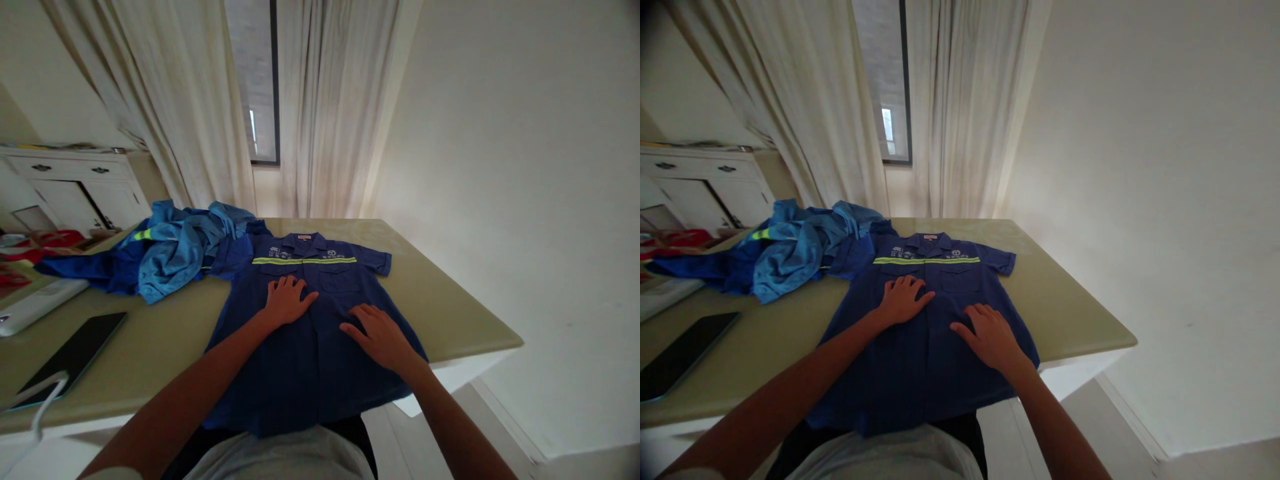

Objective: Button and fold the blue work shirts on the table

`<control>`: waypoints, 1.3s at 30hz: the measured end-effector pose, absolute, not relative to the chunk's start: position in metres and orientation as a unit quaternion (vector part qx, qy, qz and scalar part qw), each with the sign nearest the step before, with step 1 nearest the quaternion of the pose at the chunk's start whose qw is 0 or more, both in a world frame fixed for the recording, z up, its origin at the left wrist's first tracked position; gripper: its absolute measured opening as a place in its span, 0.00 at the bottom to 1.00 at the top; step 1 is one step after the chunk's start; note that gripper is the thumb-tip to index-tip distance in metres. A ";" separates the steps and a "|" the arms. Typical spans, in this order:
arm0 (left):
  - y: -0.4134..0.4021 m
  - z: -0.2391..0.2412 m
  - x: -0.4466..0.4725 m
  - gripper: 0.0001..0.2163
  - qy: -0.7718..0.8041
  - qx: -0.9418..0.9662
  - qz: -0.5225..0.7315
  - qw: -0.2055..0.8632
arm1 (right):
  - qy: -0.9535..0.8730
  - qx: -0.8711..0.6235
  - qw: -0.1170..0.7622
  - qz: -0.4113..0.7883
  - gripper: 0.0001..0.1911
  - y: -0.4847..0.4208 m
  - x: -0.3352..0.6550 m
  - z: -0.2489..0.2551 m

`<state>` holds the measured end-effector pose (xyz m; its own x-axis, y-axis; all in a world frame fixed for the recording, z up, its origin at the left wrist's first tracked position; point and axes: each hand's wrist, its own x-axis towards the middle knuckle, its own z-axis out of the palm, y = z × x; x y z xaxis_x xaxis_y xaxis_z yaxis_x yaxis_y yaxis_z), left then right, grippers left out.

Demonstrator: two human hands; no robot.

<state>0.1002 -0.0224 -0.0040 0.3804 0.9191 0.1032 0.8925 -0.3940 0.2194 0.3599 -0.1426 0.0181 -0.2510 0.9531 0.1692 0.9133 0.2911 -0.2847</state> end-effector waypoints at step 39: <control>0.074 0.028 -0.050 0.27 0.741 0.627 0.236 -0.049 | -0.731 -0.652 0.198 0.026 0.28 0.097 0.341 -0.014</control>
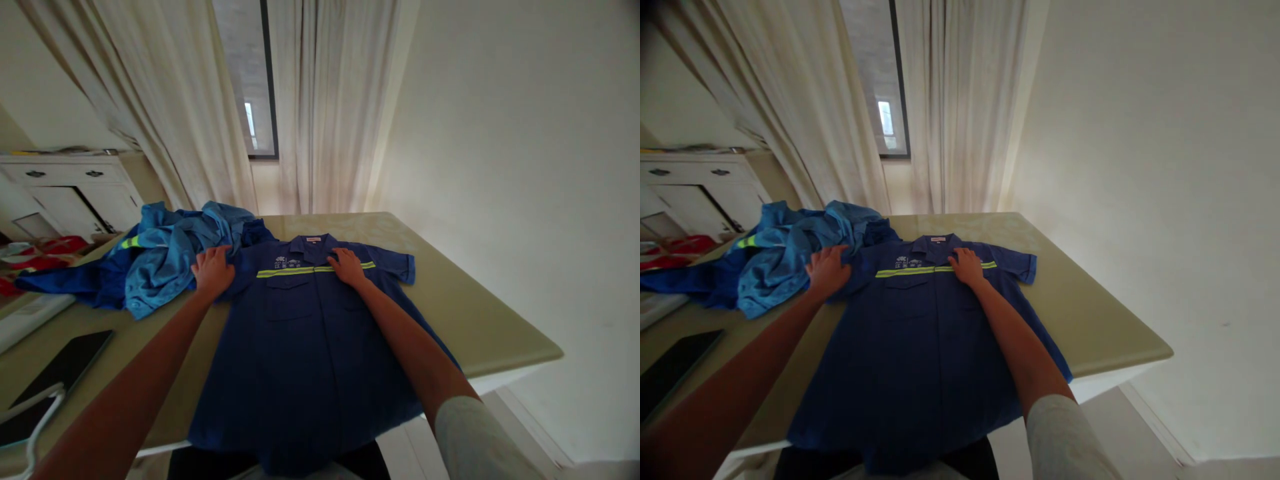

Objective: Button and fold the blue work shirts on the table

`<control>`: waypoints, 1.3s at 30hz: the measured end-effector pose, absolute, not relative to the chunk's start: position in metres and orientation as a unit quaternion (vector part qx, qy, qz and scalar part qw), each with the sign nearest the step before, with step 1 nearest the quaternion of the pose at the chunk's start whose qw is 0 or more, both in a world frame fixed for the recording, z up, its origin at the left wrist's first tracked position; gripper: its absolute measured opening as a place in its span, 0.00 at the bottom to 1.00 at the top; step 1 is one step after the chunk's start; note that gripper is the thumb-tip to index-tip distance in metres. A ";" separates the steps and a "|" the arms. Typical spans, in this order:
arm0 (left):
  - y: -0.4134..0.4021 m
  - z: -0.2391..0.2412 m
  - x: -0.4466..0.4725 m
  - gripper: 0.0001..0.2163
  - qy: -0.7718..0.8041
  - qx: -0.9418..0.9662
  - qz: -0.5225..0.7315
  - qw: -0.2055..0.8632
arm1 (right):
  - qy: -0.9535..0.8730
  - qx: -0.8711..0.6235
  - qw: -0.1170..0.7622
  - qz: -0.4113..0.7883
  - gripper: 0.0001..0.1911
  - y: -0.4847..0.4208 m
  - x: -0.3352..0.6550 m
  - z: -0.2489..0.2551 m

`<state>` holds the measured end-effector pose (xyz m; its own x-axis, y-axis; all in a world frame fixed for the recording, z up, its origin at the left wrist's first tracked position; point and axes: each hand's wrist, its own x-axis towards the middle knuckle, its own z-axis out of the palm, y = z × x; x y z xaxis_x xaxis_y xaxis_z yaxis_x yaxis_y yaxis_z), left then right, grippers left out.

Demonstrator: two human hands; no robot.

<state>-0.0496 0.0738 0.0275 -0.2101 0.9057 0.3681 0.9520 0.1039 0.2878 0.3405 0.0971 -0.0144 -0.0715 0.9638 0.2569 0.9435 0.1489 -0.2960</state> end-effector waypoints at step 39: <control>0.272 -0.037 0.044 0.16 -0.574 -0.770 -0.273 -0.051 | -0.717 -0.655 0.231 -0.053 0.15 0.260 0.424 -0.053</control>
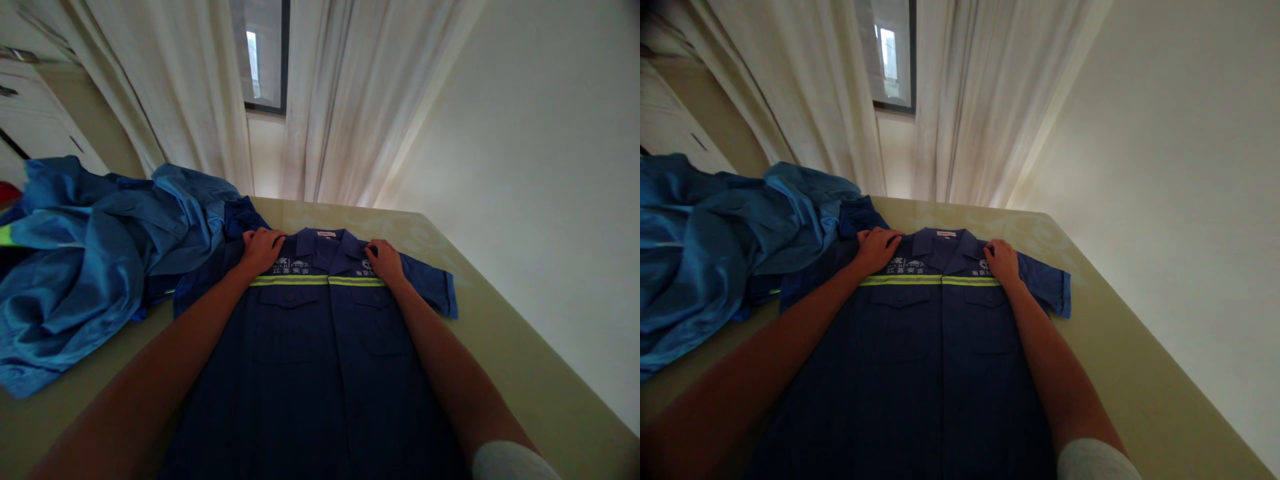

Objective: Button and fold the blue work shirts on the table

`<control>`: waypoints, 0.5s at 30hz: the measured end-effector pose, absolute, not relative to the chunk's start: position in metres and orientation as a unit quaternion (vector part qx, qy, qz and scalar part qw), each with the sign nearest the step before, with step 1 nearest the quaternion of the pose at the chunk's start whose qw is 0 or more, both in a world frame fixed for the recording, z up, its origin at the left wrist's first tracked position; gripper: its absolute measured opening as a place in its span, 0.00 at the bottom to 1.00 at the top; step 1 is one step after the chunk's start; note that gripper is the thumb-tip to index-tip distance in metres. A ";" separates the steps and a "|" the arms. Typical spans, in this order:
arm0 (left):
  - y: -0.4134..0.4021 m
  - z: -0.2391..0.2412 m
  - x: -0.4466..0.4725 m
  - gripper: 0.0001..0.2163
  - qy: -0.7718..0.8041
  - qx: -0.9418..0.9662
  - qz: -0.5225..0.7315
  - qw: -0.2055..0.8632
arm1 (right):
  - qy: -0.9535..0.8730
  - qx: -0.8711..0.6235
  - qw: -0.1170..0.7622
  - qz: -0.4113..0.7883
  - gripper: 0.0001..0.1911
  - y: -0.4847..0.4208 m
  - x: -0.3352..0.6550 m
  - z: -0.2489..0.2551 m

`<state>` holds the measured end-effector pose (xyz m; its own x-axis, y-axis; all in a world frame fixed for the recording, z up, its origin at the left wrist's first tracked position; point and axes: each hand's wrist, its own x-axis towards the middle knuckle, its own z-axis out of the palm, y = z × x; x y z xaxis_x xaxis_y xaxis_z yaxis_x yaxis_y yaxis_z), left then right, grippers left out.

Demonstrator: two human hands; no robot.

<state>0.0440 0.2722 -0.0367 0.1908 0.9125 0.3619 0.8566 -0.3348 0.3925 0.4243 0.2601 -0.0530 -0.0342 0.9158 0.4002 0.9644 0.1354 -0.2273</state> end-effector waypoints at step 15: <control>0.274 -0.040 0.043 0.17 0.595 0.755 0.271 0.049 | -0.672 -0.716 0.175 -0.067 0.14 0.252 0.414 -0.045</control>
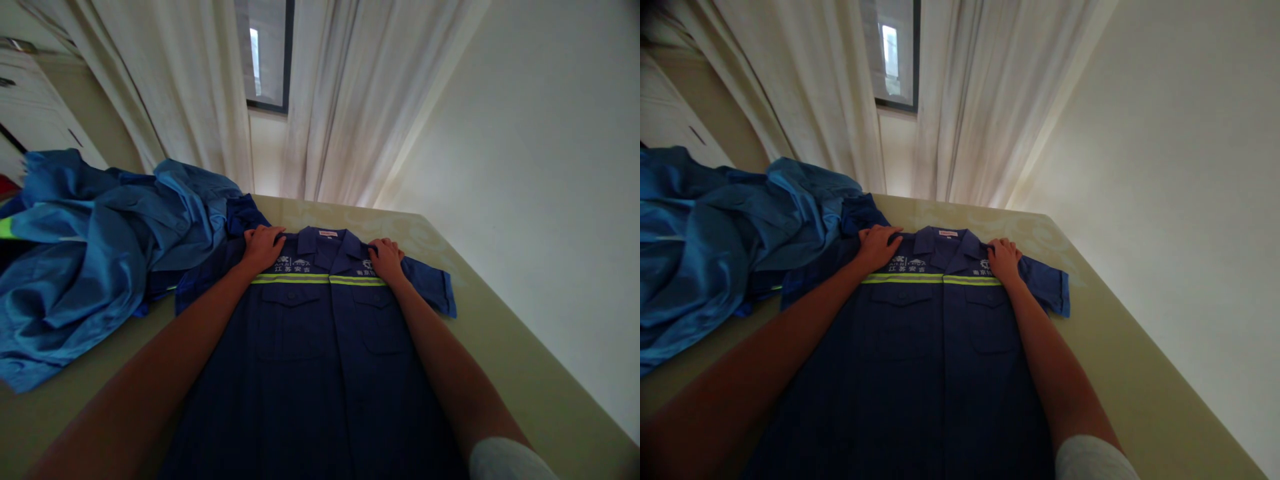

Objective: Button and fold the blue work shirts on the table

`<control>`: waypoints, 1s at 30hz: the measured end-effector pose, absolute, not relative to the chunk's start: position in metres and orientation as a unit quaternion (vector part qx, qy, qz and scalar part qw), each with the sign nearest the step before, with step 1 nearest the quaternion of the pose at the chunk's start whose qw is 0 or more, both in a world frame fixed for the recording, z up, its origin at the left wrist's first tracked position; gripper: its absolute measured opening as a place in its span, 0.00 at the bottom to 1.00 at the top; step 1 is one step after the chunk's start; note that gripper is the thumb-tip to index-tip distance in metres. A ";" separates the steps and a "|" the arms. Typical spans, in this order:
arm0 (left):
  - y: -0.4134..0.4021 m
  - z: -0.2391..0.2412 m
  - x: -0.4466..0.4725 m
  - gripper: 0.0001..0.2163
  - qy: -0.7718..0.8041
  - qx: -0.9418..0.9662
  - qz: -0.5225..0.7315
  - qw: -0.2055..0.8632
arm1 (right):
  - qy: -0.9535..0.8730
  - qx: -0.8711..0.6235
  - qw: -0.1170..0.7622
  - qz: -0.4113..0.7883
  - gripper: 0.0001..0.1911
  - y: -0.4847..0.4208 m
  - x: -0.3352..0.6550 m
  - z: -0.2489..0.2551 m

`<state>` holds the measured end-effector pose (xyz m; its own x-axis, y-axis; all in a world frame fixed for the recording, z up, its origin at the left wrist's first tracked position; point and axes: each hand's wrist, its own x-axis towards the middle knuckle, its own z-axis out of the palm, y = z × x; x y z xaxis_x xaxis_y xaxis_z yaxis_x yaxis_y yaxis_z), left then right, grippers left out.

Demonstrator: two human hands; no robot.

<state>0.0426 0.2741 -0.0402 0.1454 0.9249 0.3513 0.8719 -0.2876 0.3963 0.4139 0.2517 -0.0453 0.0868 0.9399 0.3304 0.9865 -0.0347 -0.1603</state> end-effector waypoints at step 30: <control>0.270 -0.030 0.042 0.13 0.596 0.748 0.285 0.059 | -0.692 -0.694 0.175 -0.094 0.13 0.254 0.445 -0.048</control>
